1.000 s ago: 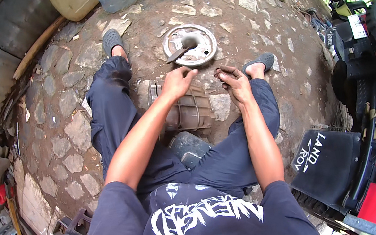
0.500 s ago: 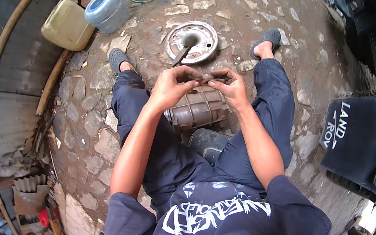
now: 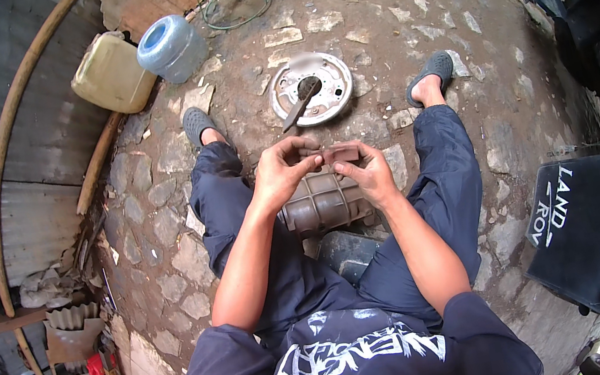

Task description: The person sits on the ground and works on a mechanical part, likely a differential housing, by hand. They repeatedly insert and remove small metal pieces, possibly clips or pins, into the housing while turning it over to access different sides.

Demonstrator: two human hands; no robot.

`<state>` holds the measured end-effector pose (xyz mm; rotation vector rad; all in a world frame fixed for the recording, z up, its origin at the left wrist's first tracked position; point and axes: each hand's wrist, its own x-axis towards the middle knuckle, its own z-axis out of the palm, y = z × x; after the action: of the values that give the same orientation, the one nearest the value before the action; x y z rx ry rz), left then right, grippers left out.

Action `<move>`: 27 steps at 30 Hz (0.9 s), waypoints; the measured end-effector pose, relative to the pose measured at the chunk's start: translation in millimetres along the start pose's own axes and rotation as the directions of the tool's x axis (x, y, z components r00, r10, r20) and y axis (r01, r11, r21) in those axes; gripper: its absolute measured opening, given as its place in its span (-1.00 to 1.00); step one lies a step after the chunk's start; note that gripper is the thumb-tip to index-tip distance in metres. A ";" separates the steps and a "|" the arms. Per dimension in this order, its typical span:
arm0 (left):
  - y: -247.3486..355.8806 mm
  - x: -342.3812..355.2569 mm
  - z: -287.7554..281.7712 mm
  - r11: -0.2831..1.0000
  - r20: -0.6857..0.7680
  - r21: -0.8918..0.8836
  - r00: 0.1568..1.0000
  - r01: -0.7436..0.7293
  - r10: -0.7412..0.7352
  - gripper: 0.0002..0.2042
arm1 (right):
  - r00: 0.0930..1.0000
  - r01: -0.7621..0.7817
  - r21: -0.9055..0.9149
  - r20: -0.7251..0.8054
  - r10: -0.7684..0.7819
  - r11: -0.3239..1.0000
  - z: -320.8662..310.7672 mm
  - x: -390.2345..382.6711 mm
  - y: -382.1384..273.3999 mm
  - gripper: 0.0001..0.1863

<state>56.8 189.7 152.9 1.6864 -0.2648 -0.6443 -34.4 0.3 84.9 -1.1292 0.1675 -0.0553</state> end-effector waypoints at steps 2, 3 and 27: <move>4.7 0.9 0.3 0.994 0.011 0.104 1.000 0.020 -0.021 -0.70 | 1.000 -0.009 -0.016 -0.004 0.009 1.000 -1.1 0.1 0.6 -0.64; 2.5 0.5 1.1 0.994 0.008 0.113 1.000 -0.001 0.000 -0.70 | 0.999 -0.038 0.010 -0.016 0.038 0.999 -3.1 -0.6 3.9 -0.66; 1.2 -1.1 2.4 0.998 0.011 -0.063 0.999 -0.032 0.032 -0.65 | 0.967 0.220 -0.052 -0.123 -0.225 0.974 3.8 -2.5 8.7 -0.71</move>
<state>54.8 188.0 154.1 1.6159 -0.2767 -0.6328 -36.6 7.8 78.9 -1.1793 0.1557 -0.3259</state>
